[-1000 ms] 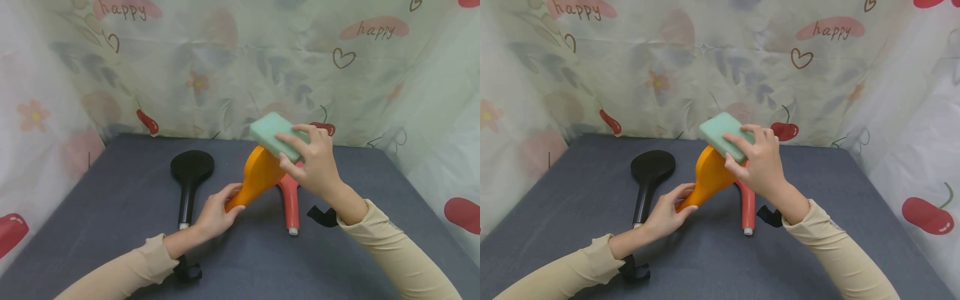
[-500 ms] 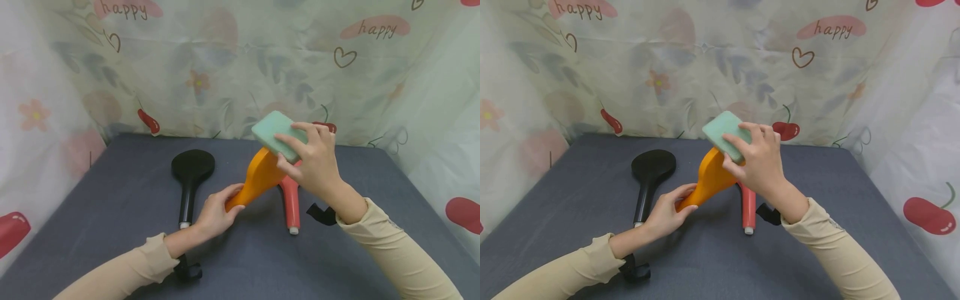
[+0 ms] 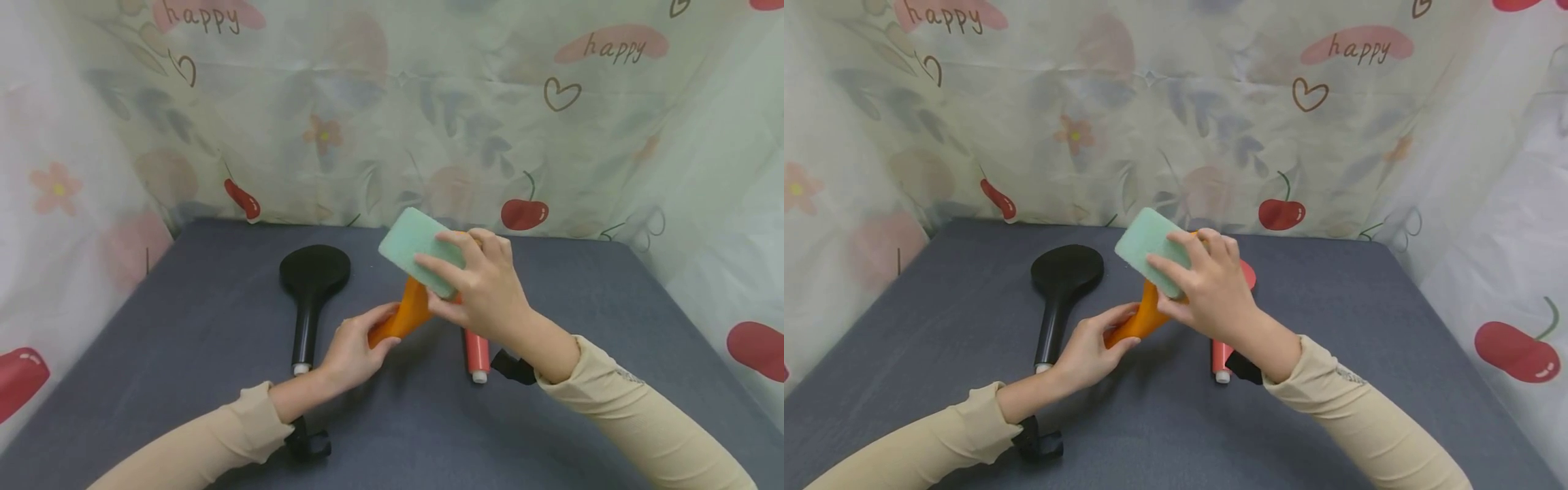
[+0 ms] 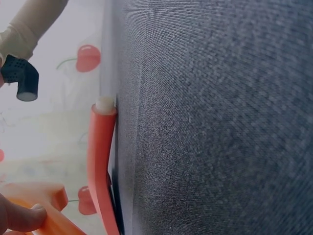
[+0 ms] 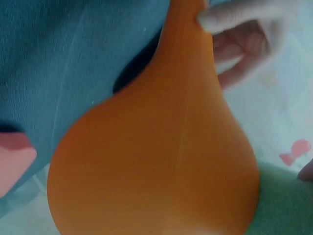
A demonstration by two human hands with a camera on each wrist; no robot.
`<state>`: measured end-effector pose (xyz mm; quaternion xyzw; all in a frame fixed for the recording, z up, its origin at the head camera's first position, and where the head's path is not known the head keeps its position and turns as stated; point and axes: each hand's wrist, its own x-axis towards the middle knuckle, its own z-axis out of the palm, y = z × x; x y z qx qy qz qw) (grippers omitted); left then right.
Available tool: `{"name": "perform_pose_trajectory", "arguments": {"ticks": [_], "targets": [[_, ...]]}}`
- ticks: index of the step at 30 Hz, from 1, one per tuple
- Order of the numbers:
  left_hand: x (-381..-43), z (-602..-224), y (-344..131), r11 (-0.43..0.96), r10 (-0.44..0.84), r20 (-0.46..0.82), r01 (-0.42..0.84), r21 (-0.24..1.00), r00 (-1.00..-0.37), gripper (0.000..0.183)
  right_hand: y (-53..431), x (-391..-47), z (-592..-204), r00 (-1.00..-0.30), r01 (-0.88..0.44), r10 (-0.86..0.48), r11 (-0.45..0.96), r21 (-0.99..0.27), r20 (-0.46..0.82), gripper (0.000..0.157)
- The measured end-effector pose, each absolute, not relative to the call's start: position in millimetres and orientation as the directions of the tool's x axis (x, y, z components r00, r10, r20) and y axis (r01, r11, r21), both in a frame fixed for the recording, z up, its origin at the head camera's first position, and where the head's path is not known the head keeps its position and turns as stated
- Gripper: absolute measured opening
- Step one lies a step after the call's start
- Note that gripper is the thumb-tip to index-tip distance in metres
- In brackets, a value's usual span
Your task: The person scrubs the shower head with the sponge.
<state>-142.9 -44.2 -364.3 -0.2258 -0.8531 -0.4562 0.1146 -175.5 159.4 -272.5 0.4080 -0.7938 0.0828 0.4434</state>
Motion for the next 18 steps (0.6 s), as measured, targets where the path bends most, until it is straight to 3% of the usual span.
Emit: {"name": "perform_pose_trajectory", "arguments": {"ticks": [7, 13, 18], "targets": [[-142.3, -365.0, -43.6, 0.479, 0.269, 0.372, 0.459, 0.749, -0.888, 0.048, 162.6, -178.8, -269.2, -0.312, -0.678, -0.535, 0.704, 0.210, 0.785, 0.032], [-142.8, -366.4, -43.0, 0.483, 0.267, 0.390, 0.473, 0.737, -0.881, 0.048, 150.5, -173.4, -288.2, -0.172, -0.689, -0.625, 0.629, 0.360, 0.761, 0.036], [-143.7, -366.5, -41.5, 0.486, 0.262, 0.392, 0.472, 0.736, -0.882, 0.047, 143.0, -169.9, -302.3, -0.058, -0.579, -0.712, 0.595, 0.557, 0.700, 0.041]]}}
